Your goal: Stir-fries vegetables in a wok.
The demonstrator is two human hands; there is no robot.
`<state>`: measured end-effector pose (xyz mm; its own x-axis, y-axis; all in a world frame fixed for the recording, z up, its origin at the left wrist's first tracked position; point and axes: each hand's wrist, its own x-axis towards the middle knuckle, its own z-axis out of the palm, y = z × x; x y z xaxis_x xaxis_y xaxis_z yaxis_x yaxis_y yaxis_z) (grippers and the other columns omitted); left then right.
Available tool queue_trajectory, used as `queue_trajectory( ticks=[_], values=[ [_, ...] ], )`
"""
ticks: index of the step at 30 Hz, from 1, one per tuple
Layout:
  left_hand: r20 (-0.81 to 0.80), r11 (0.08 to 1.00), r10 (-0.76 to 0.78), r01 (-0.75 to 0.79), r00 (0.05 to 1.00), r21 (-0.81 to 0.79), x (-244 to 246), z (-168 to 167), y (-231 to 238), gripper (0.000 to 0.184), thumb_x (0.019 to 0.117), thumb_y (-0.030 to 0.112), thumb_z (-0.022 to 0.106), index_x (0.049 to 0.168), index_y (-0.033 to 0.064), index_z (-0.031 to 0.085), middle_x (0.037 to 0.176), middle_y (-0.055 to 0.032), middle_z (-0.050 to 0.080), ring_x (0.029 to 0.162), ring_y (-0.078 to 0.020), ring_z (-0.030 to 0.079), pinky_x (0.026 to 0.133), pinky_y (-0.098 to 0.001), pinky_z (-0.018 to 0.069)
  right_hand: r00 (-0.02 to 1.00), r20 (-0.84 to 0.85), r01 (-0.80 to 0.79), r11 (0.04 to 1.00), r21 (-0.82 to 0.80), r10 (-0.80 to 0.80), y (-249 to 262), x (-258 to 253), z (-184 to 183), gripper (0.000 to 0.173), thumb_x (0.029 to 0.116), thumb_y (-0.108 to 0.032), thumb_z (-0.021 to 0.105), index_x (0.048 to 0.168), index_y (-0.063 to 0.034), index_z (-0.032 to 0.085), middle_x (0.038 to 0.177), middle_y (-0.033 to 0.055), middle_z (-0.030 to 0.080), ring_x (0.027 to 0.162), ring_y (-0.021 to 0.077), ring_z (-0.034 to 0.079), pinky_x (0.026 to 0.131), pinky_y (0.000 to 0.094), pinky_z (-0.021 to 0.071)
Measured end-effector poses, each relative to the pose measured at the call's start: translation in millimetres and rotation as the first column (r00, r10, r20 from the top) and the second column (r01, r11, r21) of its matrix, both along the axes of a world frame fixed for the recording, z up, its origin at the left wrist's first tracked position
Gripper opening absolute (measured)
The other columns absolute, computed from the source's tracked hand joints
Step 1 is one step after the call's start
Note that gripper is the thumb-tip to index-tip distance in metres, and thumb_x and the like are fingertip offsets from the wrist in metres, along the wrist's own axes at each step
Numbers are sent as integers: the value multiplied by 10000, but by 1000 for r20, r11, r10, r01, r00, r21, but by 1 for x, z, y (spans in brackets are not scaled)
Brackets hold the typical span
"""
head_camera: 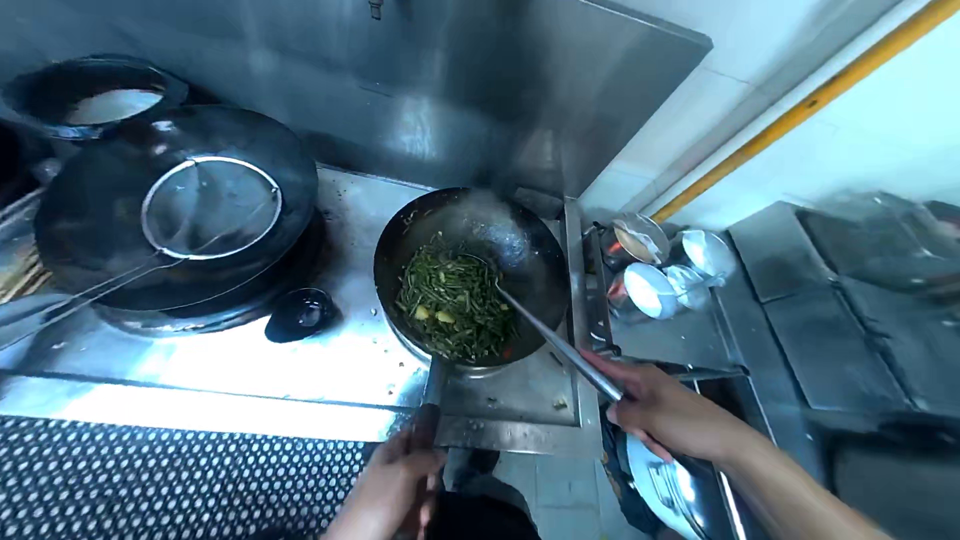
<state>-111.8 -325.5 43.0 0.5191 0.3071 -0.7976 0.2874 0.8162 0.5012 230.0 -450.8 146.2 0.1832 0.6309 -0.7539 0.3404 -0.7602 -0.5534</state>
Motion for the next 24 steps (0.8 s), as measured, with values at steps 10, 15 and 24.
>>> queue_trajectory(
  ticks=[10, 15, 24],
  values=[
    [75, 986, -133, 140, 988, -93, -14, -19, 28, 360, 1011, 102, 592, 1328, 50, 429, 741, -81, 561, 481, -176, 563, 433, -323, 541, 734, 638, -157, 971, -178, 235, -34, -92, 95, 777, 913, -228, 642, 1577, -505, 347, 887, 90, 713, 706, 269, 662, 649, 569, 546],
    [94, 982, -134, 145, 986, -121, -17, -24, 35, 367, 1001, 91, 604, 1326, 40, 443, 734, -79, 561, 479, -173, 561, 435, -322, 539, 752, 551, -192, 920, -342, 362, -33, -105, 131, 765, 940, -206, 641, 1585, -486, 340, 947, 161, 729, 788, 357, 693, 705, 623, 542],
    [123, 975, -183, 196, 975, -101, -27, -11, 39, 341, 1005, 97, 604, 1299, 46, 439, 736, -91, 572, 491, -193, 586, 451, -336, 558, 645, 625, -25, 829, -559, 440, 45, -146, -38, 824, 963, -133, 530, 1624, -489, 191, 1035, 207, 719, 950, 435, 704, 782, 625, 553]
  ],
)
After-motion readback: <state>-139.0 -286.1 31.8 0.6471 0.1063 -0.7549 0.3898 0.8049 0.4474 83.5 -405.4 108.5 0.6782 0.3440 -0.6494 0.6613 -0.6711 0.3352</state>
